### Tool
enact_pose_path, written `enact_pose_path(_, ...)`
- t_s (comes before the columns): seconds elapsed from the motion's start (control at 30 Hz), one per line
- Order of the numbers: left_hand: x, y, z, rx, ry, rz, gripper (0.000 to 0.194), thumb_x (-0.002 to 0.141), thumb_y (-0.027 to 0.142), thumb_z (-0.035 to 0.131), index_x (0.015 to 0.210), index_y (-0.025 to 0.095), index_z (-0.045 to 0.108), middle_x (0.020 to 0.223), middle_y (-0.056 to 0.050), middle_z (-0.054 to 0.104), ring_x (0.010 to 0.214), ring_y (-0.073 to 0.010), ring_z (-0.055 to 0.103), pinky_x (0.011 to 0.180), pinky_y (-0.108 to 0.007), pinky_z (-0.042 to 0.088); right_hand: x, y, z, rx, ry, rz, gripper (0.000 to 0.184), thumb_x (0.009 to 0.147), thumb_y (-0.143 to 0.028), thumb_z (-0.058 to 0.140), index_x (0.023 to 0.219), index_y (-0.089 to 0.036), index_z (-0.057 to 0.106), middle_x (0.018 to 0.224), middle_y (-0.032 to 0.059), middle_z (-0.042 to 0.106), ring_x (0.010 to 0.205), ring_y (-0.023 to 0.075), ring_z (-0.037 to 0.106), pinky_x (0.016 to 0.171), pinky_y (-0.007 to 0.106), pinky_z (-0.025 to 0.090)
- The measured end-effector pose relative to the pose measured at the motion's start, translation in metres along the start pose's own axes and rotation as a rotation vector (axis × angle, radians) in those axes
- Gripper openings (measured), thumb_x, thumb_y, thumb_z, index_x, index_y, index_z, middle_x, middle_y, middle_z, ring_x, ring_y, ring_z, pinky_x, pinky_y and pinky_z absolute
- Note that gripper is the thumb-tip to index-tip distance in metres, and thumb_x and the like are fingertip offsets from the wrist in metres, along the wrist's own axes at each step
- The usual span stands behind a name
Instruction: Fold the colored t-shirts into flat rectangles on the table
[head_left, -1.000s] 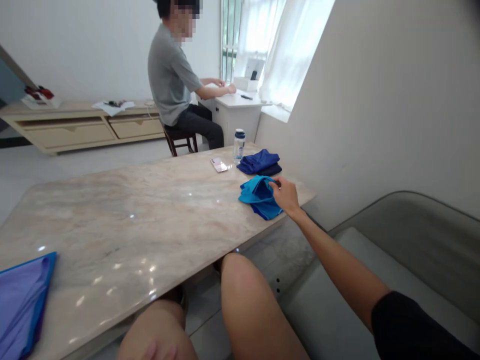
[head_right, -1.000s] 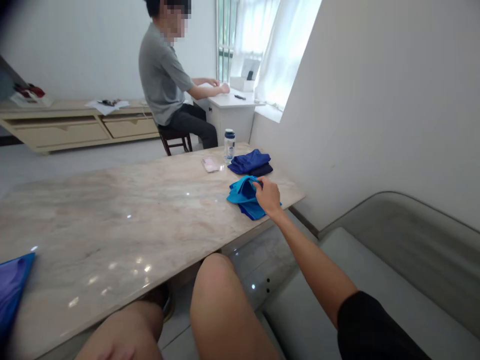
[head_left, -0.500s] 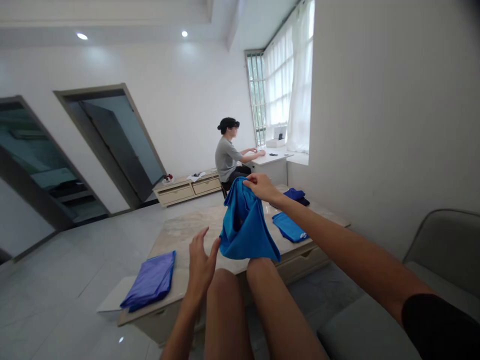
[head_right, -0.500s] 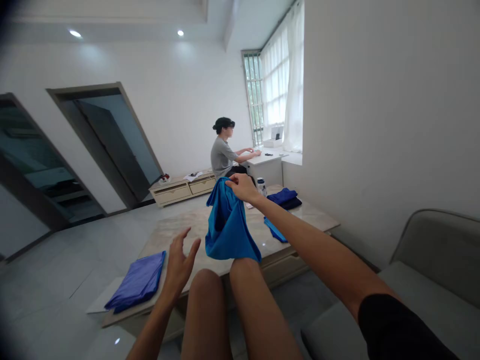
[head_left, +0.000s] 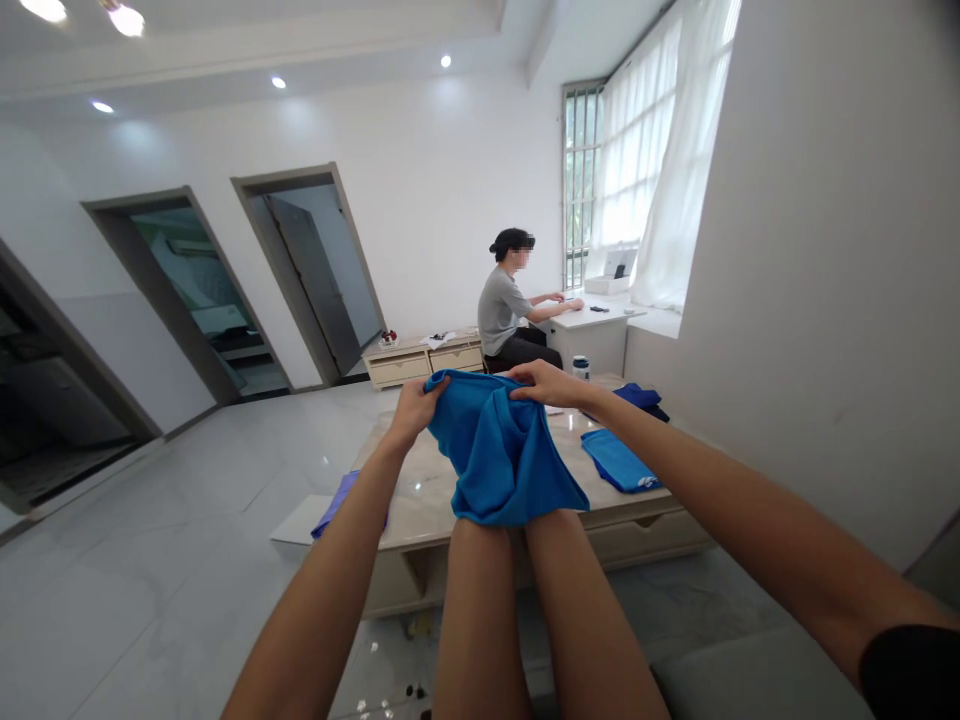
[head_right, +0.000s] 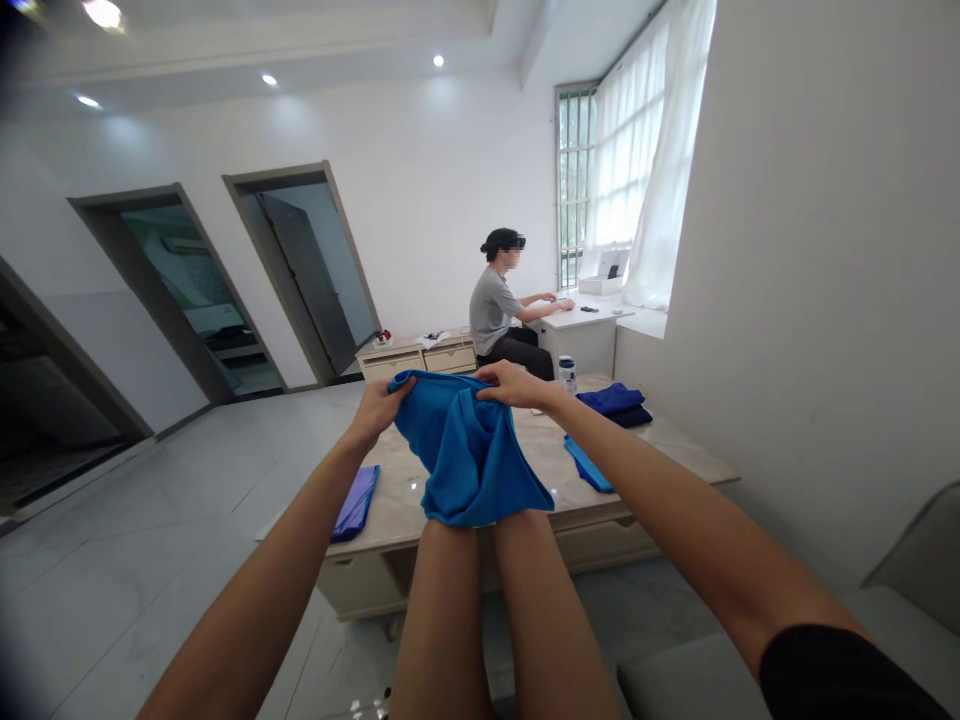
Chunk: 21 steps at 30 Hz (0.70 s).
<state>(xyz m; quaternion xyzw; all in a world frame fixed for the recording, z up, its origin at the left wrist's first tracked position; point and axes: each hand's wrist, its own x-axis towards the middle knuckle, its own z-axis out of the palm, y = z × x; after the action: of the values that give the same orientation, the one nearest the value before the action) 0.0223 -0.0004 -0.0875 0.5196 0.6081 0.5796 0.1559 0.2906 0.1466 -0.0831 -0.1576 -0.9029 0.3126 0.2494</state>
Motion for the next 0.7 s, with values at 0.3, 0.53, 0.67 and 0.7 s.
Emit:
enact_pose_path(0.3, -0.016, -0.005, -0.036, 0.148, 0.147, -0.075, 0.048, 0.077, 0.062, 0.084, 0.063, 0.022, 0.061, 0.059, 0.0, 0.057, 0.066, -0.0197, 0.055, 0.06, -0.028, 0.041, -0.057, 0.045, 0.039, -0.347, 0.1, 0.301, 0.02, 0.082, -0.021, 0.067, 0.088, -0.014, 0.085, 0.087, 0.0105, 0.082, 0.09, 0.0282, 0.072, 0.084, 0.032, 0.052)
enact_pose_path(0.53, -0.007, -0.051, -0.052, 0.079, 0.204, -0.21, 0.051, 0.073, 0.068, 0.084, 0.078, 0.02, 0.069, 0.074, -0.006, 0.071, 0.078, -0.0259, 0.066, 0.072, -0.036, 0.055, -0.033, 0.039, 0.001, -0.294, 0.645, 0.109, 0.051, 0.083, -0.014, 0.057, 0.126, -0.017, 0.086, 0.121, 0.0105, 0.085, 0.111, 0.0319, 0.077, 0.104, 0.039, 0.057)
enact_pose_path(0.67, 0.001, -0.099, -0.054, 0.046, 0.2, -0.242, 0.046, 0.075, 0.063, 0.081, 0.08, 0.019, 0.069, 0.077, -0.006, 0.073, 0.078, -0.0253, 0.068, 0.076, -0.039, 0.06, -0.035, 0.064, 0.008, -0.438, 0.604, 0.222, 0.045, 0.09, -0.019, 0.06, 0.125, -0.02, 0.087, 0.121, 0.0126, 0.085, 0.116, 0.0368, 0.076, 0.107, 0.047, 0.058)
enact_pose_path(0.7, -0.001, -0.114, -0.051, 0.057, 0.186, -0.258, 0.043, 0.074, 0.06, 0.08, 0.078, 0.019, 0.07, 0.075, -0.006, 0.073, 0.076, -0.0245, 0.068, 0.075, -0.039, 0.06, -0.038, 0.076, 0.015, -0.476, 0.533, 0.308, 0.046, 0.089, -0.017, 0.06, 0.125, -0.02, 0.087, 0.122, 0.0132, 0.085, 0.118, 0.0377, 0.076, 0.107, 0.048, 0.058)
